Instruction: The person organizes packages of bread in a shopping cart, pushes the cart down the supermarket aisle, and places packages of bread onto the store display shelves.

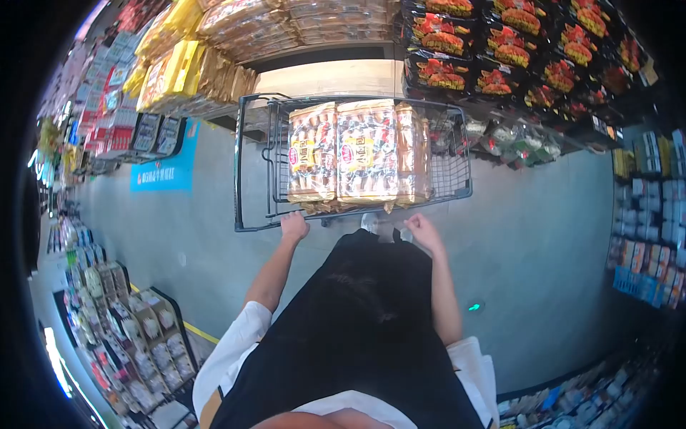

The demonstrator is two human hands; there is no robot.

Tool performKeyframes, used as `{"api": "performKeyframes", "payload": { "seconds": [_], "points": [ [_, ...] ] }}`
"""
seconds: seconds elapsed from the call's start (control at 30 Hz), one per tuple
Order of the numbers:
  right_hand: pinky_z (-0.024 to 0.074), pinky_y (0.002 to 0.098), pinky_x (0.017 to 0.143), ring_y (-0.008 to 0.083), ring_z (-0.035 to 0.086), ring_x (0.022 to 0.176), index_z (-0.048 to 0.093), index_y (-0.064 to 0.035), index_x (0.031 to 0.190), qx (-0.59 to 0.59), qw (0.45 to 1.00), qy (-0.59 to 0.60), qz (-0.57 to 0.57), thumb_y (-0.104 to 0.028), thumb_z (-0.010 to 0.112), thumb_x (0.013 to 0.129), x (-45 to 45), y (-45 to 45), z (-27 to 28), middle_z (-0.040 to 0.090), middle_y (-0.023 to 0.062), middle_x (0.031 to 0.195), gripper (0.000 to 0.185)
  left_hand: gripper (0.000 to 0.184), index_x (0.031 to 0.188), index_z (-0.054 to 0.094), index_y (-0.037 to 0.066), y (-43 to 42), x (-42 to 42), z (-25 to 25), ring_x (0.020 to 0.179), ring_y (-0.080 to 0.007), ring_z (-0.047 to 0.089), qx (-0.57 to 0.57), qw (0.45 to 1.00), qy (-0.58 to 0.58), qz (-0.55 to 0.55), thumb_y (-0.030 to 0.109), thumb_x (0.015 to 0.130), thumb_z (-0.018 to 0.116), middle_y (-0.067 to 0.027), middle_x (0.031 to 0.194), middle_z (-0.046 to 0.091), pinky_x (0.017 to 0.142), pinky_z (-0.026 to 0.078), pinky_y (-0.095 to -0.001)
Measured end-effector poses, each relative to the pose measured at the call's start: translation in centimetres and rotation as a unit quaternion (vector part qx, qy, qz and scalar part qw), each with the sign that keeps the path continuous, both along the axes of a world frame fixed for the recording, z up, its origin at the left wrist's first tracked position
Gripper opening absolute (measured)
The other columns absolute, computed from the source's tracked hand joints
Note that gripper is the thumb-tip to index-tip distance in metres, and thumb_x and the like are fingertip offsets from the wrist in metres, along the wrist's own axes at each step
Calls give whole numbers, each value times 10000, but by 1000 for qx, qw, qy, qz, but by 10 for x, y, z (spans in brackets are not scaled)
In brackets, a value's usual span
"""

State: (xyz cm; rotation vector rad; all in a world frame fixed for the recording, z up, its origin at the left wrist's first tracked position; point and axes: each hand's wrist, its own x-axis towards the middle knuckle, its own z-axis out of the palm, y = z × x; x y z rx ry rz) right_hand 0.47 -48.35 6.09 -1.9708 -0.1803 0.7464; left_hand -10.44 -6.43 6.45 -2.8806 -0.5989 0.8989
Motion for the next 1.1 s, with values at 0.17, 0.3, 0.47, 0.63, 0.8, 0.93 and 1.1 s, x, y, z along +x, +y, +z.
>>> {"api": "performKeyframes", "payload": {
  "seconds": [0.17,0.3,0.47,0.63,0.8,0.93,1.1],
  "points": [
    [484,387,854,311,631,949,592,14,1113,-62,998,-6,-10,-328,588,891,-23,-33,14,662,205,987,407,461,1130,541,37,-4,-6,7,1076,-290,571,-7,1000,18,5,337,787,611,-150,1132,595,918,417,-402],
    [461,416,920,367,596,1072,591,18,1152,-128,989,8,80,-341,572,890,-56,-74,-42,634,255,1093,445,581,1235,488,25,-34,-15,41,1187,-331,486,-14,999,34,34,375,789,615,-193,1227,531,996,359,-457],
    [462,419,930,362,583,1112,585,26,1181,-139,970,-16,200,-373,571,879,-84,-131,-136,614,263,1146,501,627,1263,491,33,-57,-39,25,1210,-356,434,5,999,0,50,396,772,635,-198,1249,515,1040,283,-479],
    [468,407,929,342,620,1032,594,12,1170,-205,966,43,155,-394,554,879,-71,-123,-123,663,229,1014,501,605,1229,500,20,-84,-74,33,1159,-341,463,-53,990,-123,35,327,732,659,-196,1187,533,1017,314,-450],
    [519,398,723,255,661,755,620,-16,1072,-174,940,-156,250,-444,525,908,-26,-30,-88,672,126,735,469,566,1185,515,15,-97,-120,10,1165,-374,457,-141,930,-334,-62,218,682,679,-232,1243,479,1035,325,-470],
    [488,332,569,145,627,633,630,-46,1025,-45,975,-59,209,-438,531,935,-47,135,50,609,84,606,415,389,1126,599,60,-83,-152,65,1180,-291,519,-363,896,-185,-176,201,767,652,-152,1219,579,986,410,-412],
    [488,308,546,175,593,565,526,-14,1121,42,957,-190,213,-462,562,915,-127,314,67,628,80,682,494,365,1219,558,63,-5,-318,2,883,-178,634,-630,717,-162,253,251,907,542,-93,1009,672,784,500,-337]
  ]
}}
